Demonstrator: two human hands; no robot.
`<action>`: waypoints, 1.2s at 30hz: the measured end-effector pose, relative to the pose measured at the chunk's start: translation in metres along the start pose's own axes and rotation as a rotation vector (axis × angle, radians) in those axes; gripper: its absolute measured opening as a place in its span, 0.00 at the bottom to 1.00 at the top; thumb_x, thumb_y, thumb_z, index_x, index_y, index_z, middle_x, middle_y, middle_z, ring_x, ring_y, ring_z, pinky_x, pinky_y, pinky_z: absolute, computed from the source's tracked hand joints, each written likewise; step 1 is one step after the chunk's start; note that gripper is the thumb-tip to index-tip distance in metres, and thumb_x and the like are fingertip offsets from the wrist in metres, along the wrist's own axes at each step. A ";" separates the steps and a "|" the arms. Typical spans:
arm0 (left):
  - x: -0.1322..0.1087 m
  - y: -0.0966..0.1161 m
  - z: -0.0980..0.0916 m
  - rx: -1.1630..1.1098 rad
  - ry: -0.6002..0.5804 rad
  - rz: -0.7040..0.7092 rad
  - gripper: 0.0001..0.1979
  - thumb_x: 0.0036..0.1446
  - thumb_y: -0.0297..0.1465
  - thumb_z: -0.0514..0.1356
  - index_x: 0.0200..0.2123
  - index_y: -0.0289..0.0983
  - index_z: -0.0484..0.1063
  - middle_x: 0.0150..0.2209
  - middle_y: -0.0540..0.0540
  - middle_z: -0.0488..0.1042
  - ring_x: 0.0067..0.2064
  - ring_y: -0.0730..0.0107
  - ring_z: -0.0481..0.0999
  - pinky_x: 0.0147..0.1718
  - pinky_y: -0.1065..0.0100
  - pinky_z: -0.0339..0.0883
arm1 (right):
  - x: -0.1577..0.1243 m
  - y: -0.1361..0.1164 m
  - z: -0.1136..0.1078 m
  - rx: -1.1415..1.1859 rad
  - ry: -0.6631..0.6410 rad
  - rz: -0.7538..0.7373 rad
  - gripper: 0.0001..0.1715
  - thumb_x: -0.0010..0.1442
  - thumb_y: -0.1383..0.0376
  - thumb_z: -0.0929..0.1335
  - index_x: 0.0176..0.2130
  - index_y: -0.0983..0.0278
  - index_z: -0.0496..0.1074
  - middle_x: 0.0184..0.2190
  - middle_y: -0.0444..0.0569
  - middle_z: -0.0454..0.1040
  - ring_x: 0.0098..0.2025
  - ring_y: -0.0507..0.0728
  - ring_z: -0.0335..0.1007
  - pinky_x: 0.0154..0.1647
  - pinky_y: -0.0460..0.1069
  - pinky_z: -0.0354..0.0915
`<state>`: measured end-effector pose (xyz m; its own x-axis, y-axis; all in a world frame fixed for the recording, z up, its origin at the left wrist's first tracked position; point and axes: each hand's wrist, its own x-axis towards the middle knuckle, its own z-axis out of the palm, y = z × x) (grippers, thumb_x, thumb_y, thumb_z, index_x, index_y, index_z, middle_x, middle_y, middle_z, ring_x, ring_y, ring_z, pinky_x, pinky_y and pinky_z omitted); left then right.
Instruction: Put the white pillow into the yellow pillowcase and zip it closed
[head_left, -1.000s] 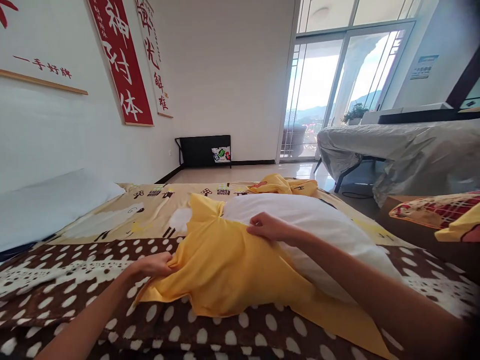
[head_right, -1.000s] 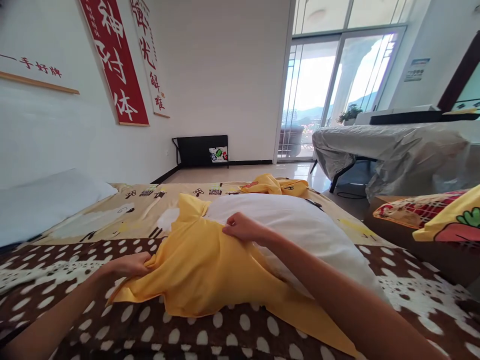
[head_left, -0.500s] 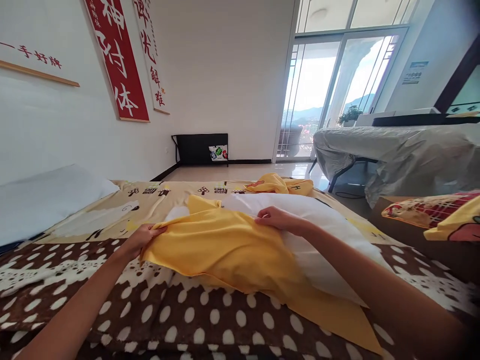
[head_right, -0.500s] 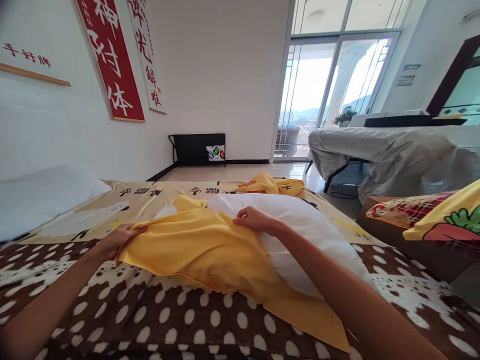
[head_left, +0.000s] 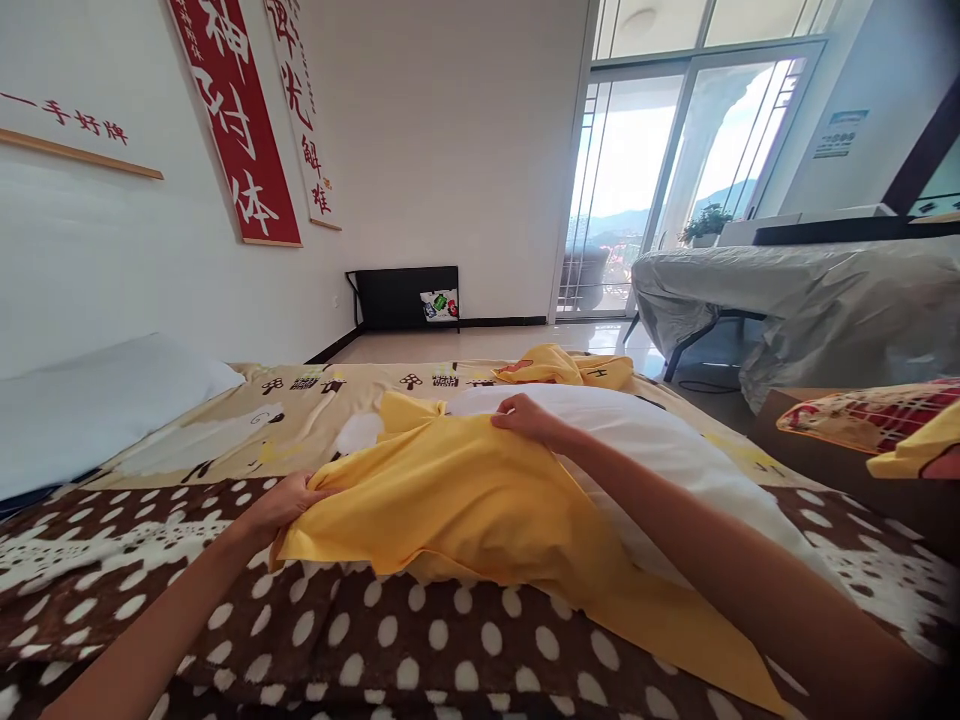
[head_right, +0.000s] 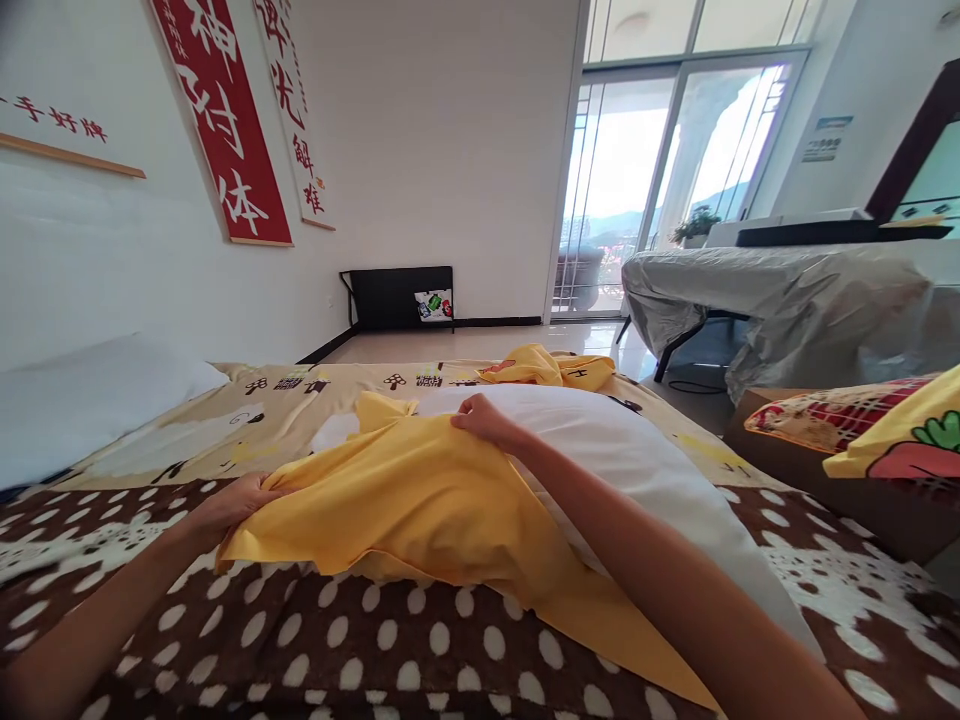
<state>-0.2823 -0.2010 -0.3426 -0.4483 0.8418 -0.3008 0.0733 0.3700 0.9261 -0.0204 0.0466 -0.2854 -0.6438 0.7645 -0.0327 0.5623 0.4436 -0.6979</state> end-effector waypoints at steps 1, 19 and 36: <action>-0.004 -0.007 -0.004 0.030 -0.024 -0.046 0.21 0.36 0.39 0.73 0.32 0.34 0.76 0.26 0.46 0.78 0.26 0.62 0.77 0.23 0.70 0.70 | 0.002 0.001 -0.003 -0.040 0.019 -0.008 0.07 0.56 0.63 0.66 0.32 0.66 0.68 0.25 0.44 0.70 0.28 0.51 0.65 0.26 0.44 0.59; -0.044 -0.024 0.036 -0.480 0.272 0.030 0.22 0.43 0.33 0.69 0.42 0.33 0.71 0.33 0.41 0.80 0.33 0.57 0.81 0.27 0.68 0.73 | -0.053 -0.103 0.150 -0.407 -0.155 -0.834 0.16 0.64 0.59 0.60 0.38 0.67 0.70 0.38 0.54 0.76 0.32 0.56 0.71 0.27 0.48 0.56; -0.040 -0.043 0.034 -0.603 0.230 -0.055 0.16 0.41 0.31 0.70 0.34 0.37 0.69 0.30 0.45 0.79 0.36 0.57 0.80 0.32 0.65 0.73 | -0.041 -0.079 0.156 -0.749 -0.159 -1.168 0.06 0.59 0.71 0.63 0.39 0.65 0.65 0.32 0.48 0.73 0.32 0.55 0.70 0.29 0.49 0.55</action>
<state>-0.2371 -0.2372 -0.3777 -0.6214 0.6975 -0.3570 -0.4386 0.0679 0.8961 -0.1194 -0.0924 -0.3404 -0.9499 -0.2549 0.1810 -0.2262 0.9600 0.1648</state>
